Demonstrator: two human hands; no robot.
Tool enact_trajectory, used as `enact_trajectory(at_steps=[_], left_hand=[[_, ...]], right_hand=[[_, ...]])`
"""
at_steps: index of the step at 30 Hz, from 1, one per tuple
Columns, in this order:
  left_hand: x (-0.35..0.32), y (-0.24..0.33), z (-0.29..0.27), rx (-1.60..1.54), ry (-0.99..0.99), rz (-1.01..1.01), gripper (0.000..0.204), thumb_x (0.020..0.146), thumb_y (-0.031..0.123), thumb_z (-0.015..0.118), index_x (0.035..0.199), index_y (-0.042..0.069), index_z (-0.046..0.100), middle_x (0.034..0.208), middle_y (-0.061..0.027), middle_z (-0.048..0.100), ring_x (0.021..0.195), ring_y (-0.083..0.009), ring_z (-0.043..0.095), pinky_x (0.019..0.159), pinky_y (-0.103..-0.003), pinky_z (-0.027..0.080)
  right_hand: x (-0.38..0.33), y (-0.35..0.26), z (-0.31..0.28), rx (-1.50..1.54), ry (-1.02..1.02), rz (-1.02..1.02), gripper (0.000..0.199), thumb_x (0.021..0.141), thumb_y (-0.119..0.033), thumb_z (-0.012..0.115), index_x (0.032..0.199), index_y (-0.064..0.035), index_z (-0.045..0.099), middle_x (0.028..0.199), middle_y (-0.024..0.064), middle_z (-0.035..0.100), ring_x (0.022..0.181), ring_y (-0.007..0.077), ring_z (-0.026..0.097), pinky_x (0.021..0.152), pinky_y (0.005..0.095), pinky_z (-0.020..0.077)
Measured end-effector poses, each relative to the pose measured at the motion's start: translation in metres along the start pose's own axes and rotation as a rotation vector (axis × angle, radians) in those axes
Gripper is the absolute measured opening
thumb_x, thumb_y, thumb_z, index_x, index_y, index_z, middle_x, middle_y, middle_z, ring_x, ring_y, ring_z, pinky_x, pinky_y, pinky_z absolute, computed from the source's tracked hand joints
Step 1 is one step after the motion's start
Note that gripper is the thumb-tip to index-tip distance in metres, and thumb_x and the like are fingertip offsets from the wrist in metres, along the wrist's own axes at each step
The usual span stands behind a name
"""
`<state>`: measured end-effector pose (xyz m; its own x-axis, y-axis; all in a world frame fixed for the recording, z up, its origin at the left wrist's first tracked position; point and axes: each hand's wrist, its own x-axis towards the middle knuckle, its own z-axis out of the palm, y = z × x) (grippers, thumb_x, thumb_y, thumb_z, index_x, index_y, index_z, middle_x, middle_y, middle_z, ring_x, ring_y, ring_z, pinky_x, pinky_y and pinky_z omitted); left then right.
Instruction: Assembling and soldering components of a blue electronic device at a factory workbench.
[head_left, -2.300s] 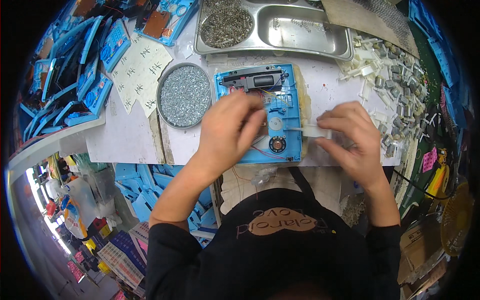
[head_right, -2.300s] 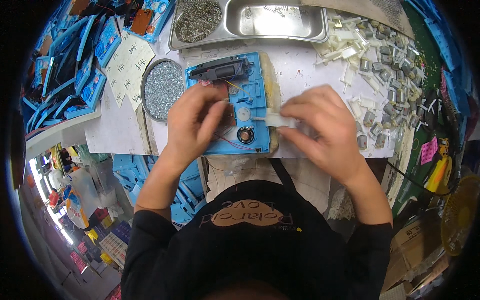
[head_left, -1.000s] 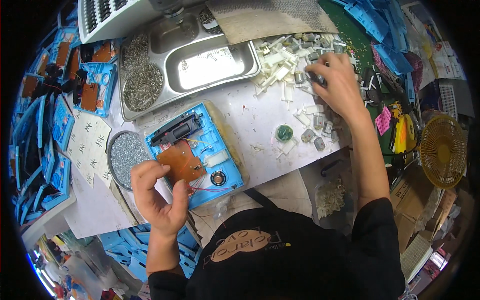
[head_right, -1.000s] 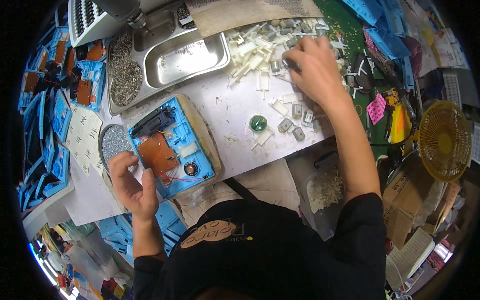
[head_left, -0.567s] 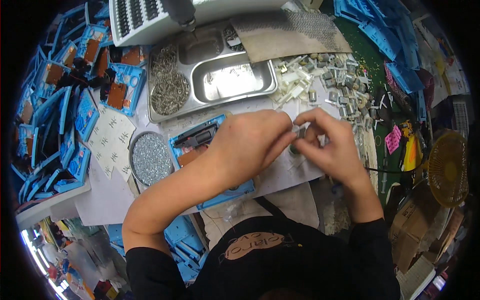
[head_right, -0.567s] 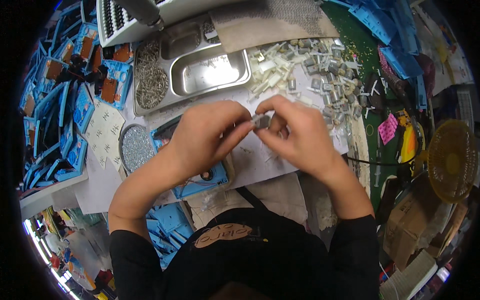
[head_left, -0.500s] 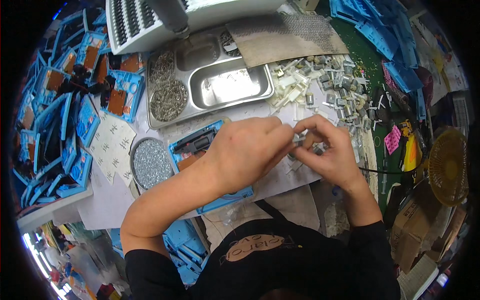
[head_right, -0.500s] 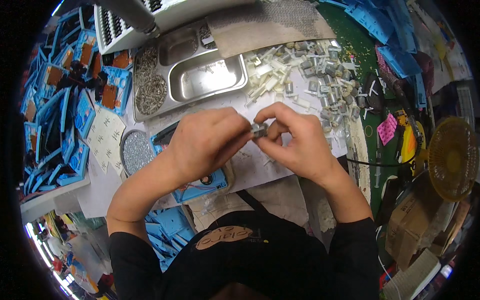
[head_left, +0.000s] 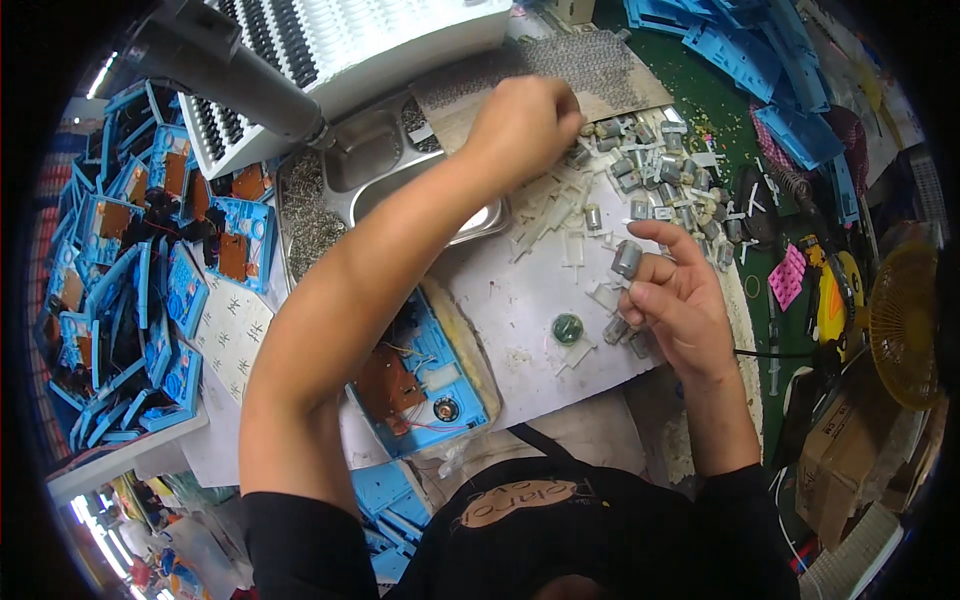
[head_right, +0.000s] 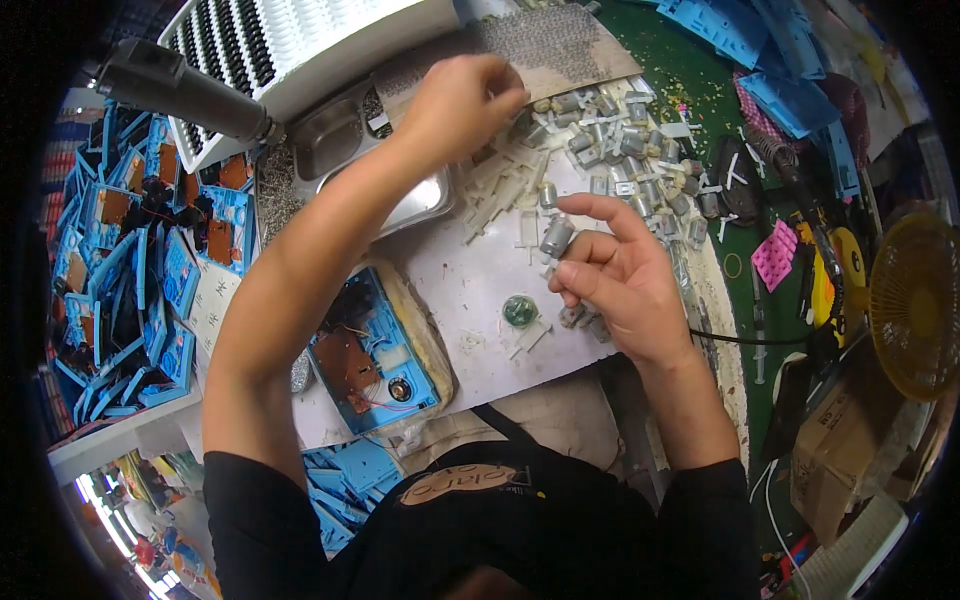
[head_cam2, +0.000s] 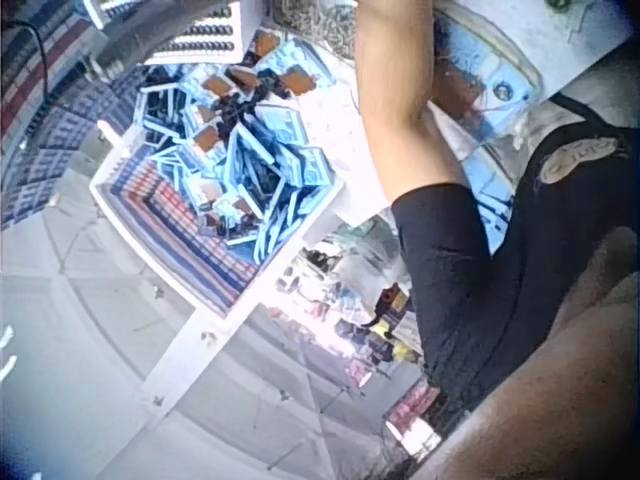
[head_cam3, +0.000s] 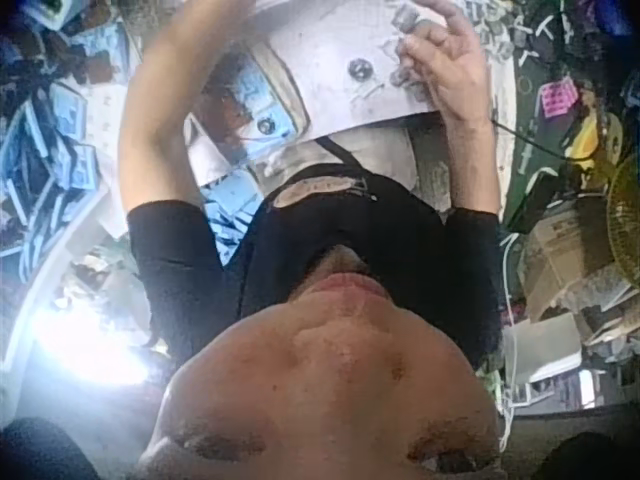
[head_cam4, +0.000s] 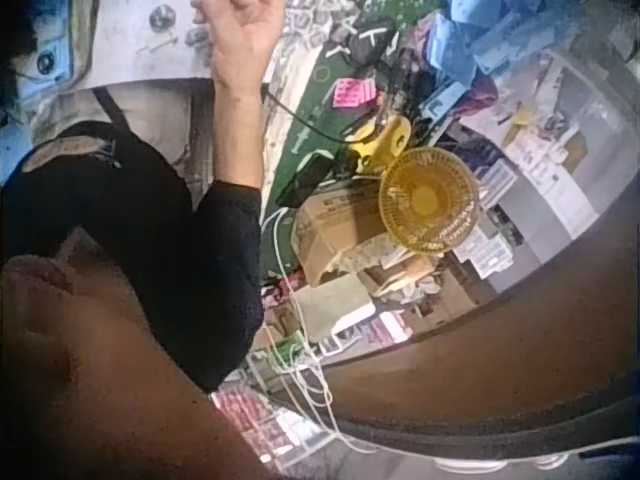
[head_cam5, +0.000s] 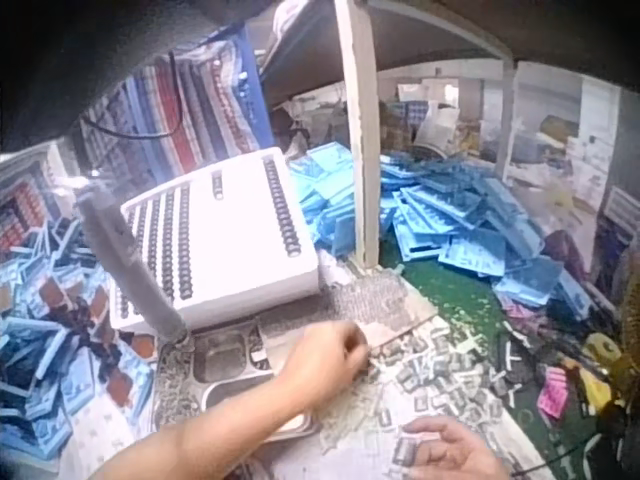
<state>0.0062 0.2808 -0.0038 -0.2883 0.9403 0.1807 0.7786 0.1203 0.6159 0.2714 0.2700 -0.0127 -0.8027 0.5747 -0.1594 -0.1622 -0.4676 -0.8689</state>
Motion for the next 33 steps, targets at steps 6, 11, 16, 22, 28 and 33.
enact_trajectory(at_steps=[6, 11, 16, 22, 28, 33], left_hand=[[0.064, -0.019, 0.044, 0.386, 0.043, -0.126, 0.032, 0.087, 0.034, 0.075, 0.1, 0.005, 0.078, 0.097, -0.0195, 0.076, 0.09, -0.0383, 0.073, 0.082, -0.049, 0.058], [0.063, -0.016, 0.05, 0.415, 0.043, -0.069, 0.025, 0.09, 0.026, 0.065, 0.106, 0.012, 0.078, 0.104, -0.0211, 0.076, 0.099, -0.0383, 0.074, 0.084, -0.048, 0.06], [0.067, -0.018, 0.049, 0.556, 0.213, 0.266, 0.017, 0.087, 0.016, 0.068, 0.101, 0.009, 0.072, 0.091, -0.0168, 0.075, 0.087, -0.0341, 0.075, 0.074, -0.045, 0.059], [-0.039, 0.041, -0.017, 0.096, 0.371, 0.544, 0.014, 0.093, 0.014, 0.057, 0.09, 0.007, 0.069, 0.083, -0.0172, 0.073, 0.078, -0.0347, 0.074, 0.068, -0.048, 0.058], [-0.19, 0.055, -0.077, -0.389, 0.011, 0.075, 0.017, 0.09, -0.008, 0.07, 0.107, -0.006, 0.069, 0.104, -0.0111, 0.072, 0.093, -0.0168, 0.07, 0.083, -0.028, 0.057], [-0.265, 0.045, -0.069, -0.469, 0.151, -0.071, 0.018, 0.082, -0.009, 0.073, 0.097, 0.0, 0.074, 0.091, -0.0108, 0.072, 0.085, -0.0215, 0.071, 0.073, -0.031, 0.056]], right_hand=[[-0.017, -0.007, -0.002, -0.056, -0.018, -0.016, 0.05, 0.092, 0.003, 0.069, 0.139, 0.0029, 0.052, 0.086, 0.0072, 0.066, 0.078, 0.0102, 0.063, 0.072, 0.0212, 0.0496], [-0.025, -0.009, -0.006, -0.109, 0.03, -0.042, 0.053, 0.092, 0.004, 0.069, 0.141, 0.0023, 0.051, 0.086, 0.0054, 0.065, 0.078, 0.0097, 0.062, 0.073, 0.0211, 0.0488], [-0.02, -0.003, -0.007, -0.395, 0.075, -0.151, 0.048, 0.09, 0.003, 0.069, 0.137, 0.001, 0.058, 0.083, 0.0008, 0.062, 0.075, 0.0052, 0.056, 0.068, 0.0209, 0.0448], [-0.01, 0.006, 0.002, -1.027, -0.226, -0.118, 0.037, 0.085, -0.001, 0.062, 0.122, -0.0061, 0.068, 0.074, 0.0054, 0.063, 0.062, 0.0179, 0.059, 0.06, 0.0315, 0.0471], [0.004, 0.012, 0.001, -1.299, -0.416, -0.208, 0.033, 0.084, -0.004, 0.062, 0.117, -0.0097, 0.065, 0.081, 0.0141, 0.066, 0.082, 0.0365, 0.066, 0.073, 0.0473, 0.0508], [0.014, 0.01, 0.012, -1.493, -0.549, -0.233, 0.037, 0.081, -0.004, 0.067, 0.117, -0.0106, 0.064, 0.08, 0.012, 0.063, 0.077, 0.0328, 0.063, 0.071, 0.0436, 0.0504]])
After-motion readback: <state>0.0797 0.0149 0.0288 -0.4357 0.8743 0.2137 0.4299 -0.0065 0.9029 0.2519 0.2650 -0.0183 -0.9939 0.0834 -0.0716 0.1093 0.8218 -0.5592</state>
